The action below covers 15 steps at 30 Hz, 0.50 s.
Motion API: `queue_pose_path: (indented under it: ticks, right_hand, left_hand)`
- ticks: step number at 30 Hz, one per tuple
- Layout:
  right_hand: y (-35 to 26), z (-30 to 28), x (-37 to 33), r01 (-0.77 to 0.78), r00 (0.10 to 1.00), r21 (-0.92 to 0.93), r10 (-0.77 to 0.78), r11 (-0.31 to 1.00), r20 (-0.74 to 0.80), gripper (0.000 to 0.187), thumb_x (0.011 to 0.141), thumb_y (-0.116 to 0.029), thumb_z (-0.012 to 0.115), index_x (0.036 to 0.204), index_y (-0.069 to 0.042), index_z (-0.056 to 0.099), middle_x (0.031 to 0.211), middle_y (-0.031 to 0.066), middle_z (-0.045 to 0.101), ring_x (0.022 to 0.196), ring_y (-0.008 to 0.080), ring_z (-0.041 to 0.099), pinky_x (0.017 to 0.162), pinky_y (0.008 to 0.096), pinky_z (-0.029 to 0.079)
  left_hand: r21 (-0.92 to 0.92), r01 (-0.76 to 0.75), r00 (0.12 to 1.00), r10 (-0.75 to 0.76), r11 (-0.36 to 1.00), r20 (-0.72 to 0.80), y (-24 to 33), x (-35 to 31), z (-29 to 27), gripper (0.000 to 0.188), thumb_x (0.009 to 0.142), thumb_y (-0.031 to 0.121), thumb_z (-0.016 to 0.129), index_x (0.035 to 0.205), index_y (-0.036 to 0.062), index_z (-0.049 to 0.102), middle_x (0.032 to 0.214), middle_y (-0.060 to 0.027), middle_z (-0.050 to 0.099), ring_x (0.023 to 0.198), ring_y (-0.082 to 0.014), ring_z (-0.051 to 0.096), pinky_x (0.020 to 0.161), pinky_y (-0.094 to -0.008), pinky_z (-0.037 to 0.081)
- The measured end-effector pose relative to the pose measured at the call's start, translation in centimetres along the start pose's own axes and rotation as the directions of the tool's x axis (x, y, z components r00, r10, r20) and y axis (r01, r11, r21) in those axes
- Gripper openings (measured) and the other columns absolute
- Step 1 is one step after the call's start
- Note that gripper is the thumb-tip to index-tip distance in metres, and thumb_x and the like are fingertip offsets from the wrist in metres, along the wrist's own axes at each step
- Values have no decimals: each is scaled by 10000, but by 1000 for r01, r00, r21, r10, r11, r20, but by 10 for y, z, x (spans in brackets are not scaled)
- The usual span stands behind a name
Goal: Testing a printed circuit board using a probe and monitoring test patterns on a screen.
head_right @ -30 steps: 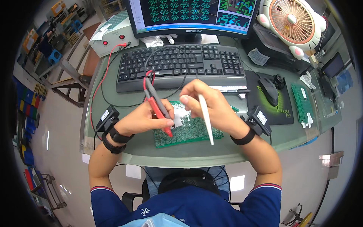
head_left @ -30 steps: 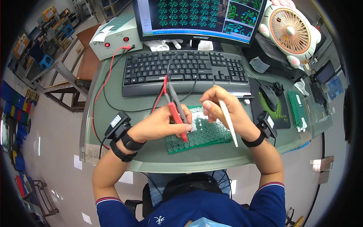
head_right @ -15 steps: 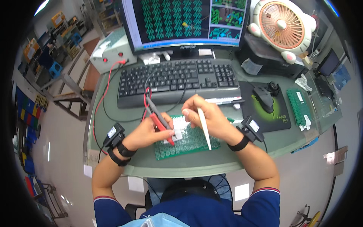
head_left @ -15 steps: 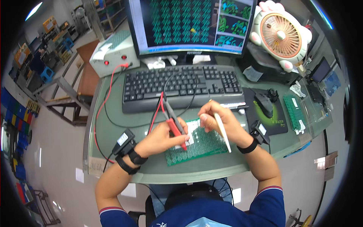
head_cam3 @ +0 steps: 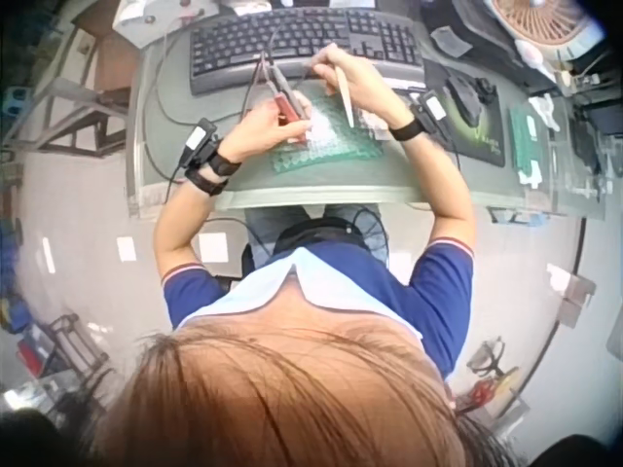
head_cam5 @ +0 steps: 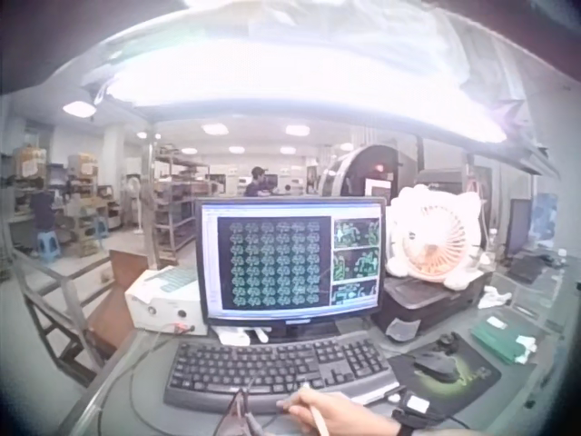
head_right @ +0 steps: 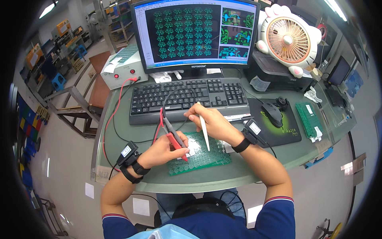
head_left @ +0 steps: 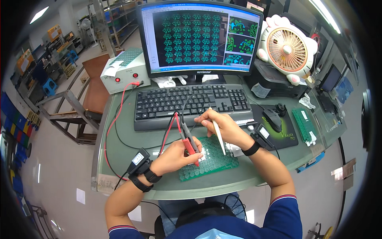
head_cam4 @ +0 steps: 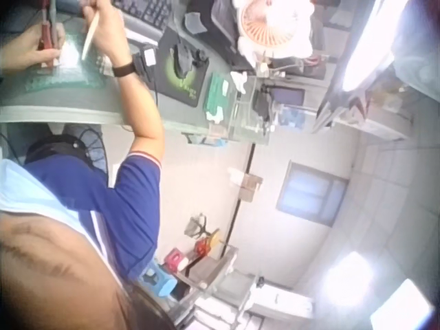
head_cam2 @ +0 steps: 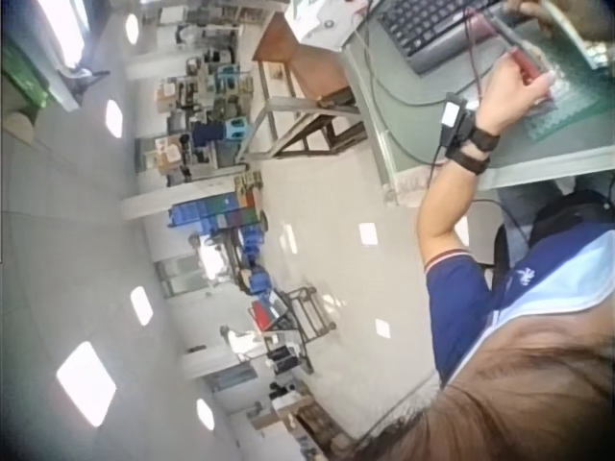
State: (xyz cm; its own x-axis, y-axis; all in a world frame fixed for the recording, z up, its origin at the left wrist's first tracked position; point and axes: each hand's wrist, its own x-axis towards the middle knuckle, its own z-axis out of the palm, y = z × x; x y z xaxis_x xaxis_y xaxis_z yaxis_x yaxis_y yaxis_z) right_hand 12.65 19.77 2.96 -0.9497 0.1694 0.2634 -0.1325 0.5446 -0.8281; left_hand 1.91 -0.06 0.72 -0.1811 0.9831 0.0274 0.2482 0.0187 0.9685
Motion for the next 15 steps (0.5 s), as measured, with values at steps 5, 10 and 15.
queue_pose_path:
  ticks: [5,10,15]
  right_hand:
    - [-5,-10,-7,61,997,-121,-66,991,-40,154,994,-190,548,979,-40,580,743,48,665,571,148,613,546,309,493]
    - [21,-59,-47,-81,941,-308,-29,948,-336,130,976,-152,576,943,-30,610,803,98,675,651,161,643,583,319,494]
    - [42,-106,-96,-221,826,-484,-101,847,-555,82,913,-89,647,927,-12,624,783,133,659,706,230,654,642,330,494]
  left_hand:
    - [-30,-22,1000,22,999,-4,4,-3,-1,168,904,149,671,951,27,565,860,-31,612,761,-124,666,688,-270,517]
    - [-40,-46,999,46,998,-5,-2,-4,-3,176,901,154,674,947,28,561,860,-33,605,759,-125,663,696,-277,518]
    - [-98,11,999,-6,995,42,1,-2,1,171,893,146,675,957,34,563,873,-34,597,801,-112,619,715,-278,496]
